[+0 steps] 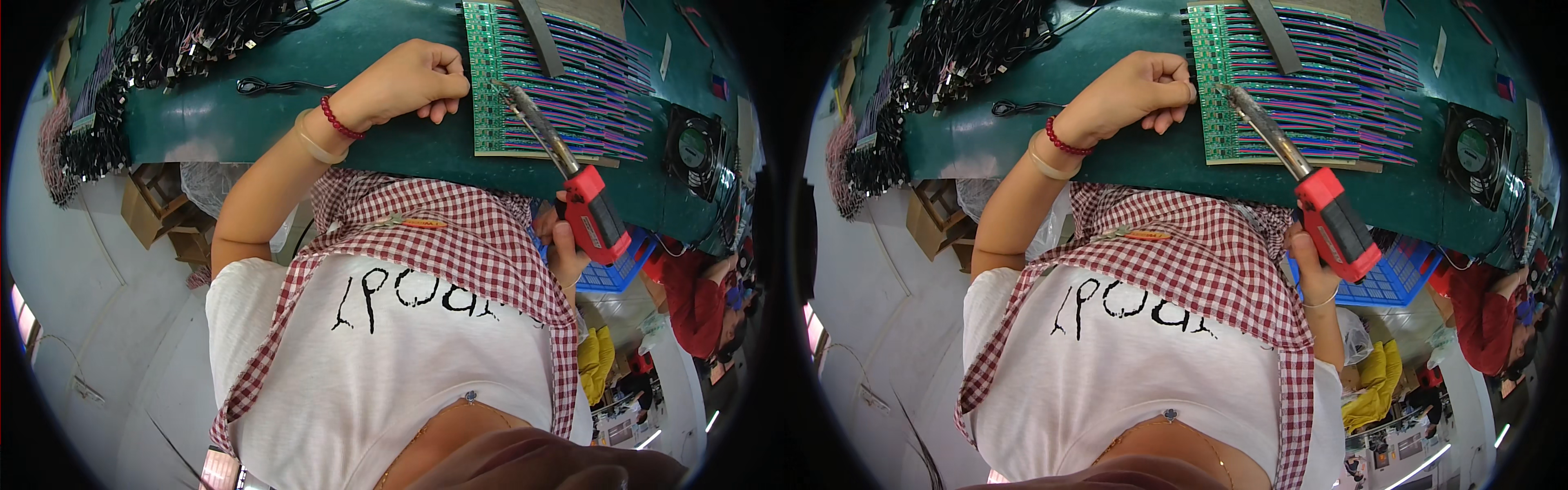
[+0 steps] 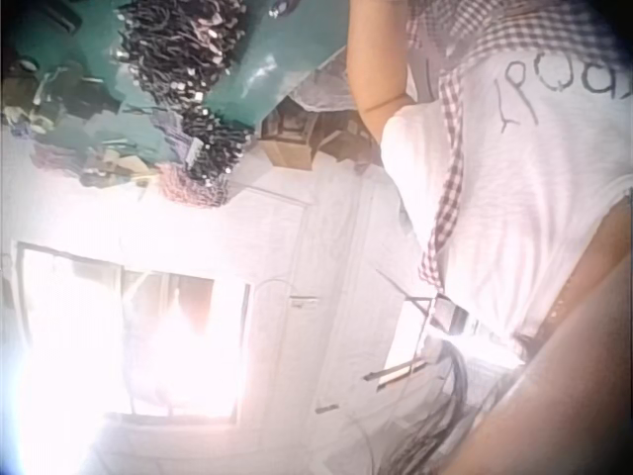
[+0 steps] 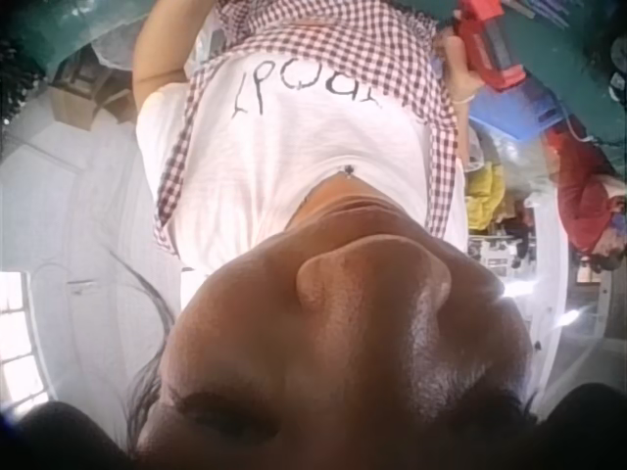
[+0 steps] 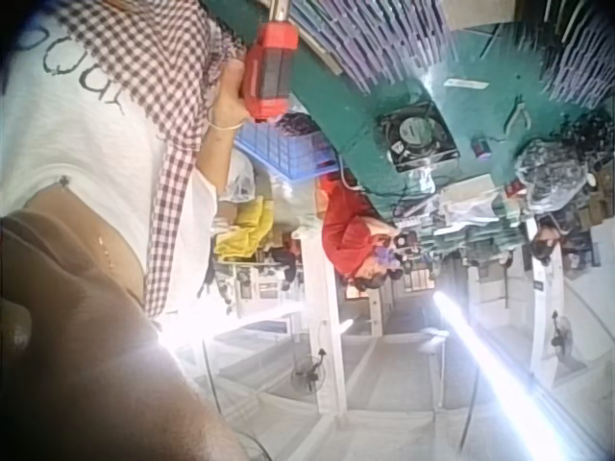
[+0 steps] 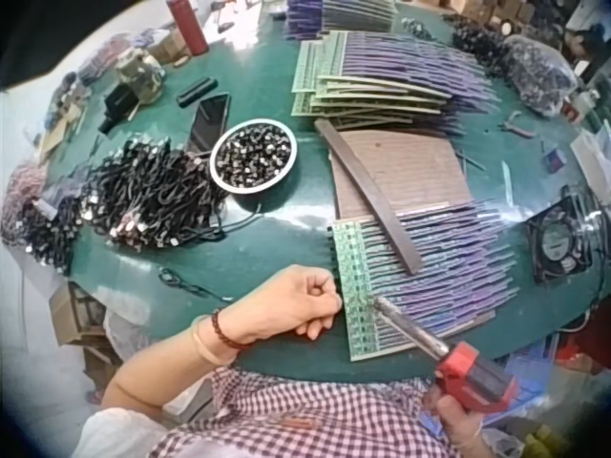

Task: The person solders electronic components and wires onto circuit boards using a handheld soldering tool, positioning each component on the boards by hand.

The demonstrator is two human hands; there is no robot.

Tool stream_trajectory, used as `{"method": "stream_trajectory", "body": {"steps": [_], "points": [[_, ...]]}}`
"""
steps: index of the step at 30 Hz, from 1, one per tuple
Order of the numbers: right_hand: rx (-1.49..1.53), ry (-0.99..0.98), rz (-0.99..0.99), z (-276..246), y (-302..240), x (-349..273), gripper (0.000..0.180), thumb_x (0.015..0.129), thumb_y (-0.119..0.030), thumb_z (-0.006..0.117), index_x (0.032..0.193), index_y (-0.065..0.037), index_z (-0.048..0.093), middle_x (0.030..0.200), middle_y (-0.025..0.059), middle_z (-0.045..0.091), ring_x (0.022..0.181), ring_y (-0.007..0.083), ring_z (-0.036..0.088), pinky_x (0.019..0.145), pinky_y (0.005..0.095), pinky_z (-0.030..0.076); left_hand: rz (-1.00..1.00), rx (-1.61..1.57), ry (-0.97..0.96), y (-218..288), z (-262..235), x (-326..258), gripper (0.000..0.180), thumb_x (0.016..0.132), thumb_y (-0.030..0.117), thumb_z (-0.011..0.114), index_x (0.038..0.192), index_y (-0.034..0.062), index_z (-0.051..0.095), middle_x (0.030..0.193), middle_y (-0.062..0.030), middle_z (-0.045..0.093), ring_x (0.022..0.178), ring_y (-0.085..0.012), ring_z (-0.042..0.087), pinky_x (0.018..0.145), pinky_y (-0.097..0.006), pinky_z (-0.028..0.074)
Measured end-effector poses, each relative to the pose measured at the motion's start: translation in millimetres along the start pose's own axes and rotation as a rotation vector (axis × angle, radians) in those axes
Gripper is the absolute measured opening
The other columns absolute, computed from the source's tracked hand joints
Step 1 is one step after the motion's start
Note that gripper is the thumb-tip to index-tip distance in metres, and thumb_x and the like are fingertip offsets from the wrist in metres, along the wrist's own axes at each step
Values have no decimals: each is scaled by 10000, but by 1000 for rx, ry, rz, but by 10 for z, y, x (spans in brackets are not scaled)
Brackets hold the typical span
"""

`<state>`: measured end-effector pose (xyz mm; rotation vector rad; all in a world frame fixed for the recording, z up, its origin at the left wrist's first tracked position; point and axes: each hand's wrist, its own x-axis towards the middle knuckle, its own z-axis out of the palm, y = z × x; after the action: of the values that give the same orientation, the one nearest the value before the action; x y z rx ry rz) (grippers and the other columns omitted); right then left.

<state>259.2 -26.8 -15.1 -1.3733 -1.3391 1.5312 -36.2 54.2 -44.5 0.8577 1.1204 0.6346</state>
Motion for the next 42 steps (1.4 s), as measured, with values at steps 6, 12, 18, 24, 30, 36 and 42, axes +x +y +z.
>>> {"method": "stream_trajectory", "body": {"steps": [6,12,18,24,30,36,42], "points": [[17,8,7,35,-86,38,442,826,-229,575,1149,48,452,609,49,461,497,114,402,499,271,359,-7,16,-2,4,-10,-1,133,805,109,571,703,38,525,609,-26,570,467,-52,501,405,-170,367],[88,6,-37,64,-114,91,434,841,-251,555,1138,42,434,598,44,445,491,114,397,481,277,360,-24,20,20,15,10,-6,141,805,119,579,704,35,529,608,-28,574,463,-55,508,403,-172,376],[211,62,-139,54,-192,219,427,843,-255,559,1116,49,437,589,46,451,478,105,404,472,245,371,-81,345,23,288,-148,-153,176,838,183,571,858,13,613,607,-26,584,459,-56,511,422,-196,406],[213,81,-221,71,-299,314,384,863,-246,502,1096,45,411,573,47,419,458,99,367,450,250,350,90,1703,816,914,-589,-63,161,742,119,608,819,-9,547,805,-141,583,773,-309,577,661,-373,469],[240,72,-250,72,-281,304,392,867,-247,500,1110,45,401,585,50,426,459,100,366,452,255,355,497,1392,890,704,-1039,361,117,722,83,591,788,-9,558,853,-191,562,819,-350,547,707,-434,451],[265,108,-252,92,-306,326,394,864,-245,522,1104,47,414,576,48,435,456,102,381,448,248,364,608,1402,922,606,-1138,457,88,759,45,518,713,-25,544,735,-214,555,754,-374,549,688,-446,444],[300,96,-288,113,-332,379,387,856,-239,546,1083,54,434,559,47,439,450,102,391,440,238,367,772,1301,1016,683,-1085,265,107,764,34,506,683,-26,542,701,-220,555,711,-381,551,652,-438,450]]}}
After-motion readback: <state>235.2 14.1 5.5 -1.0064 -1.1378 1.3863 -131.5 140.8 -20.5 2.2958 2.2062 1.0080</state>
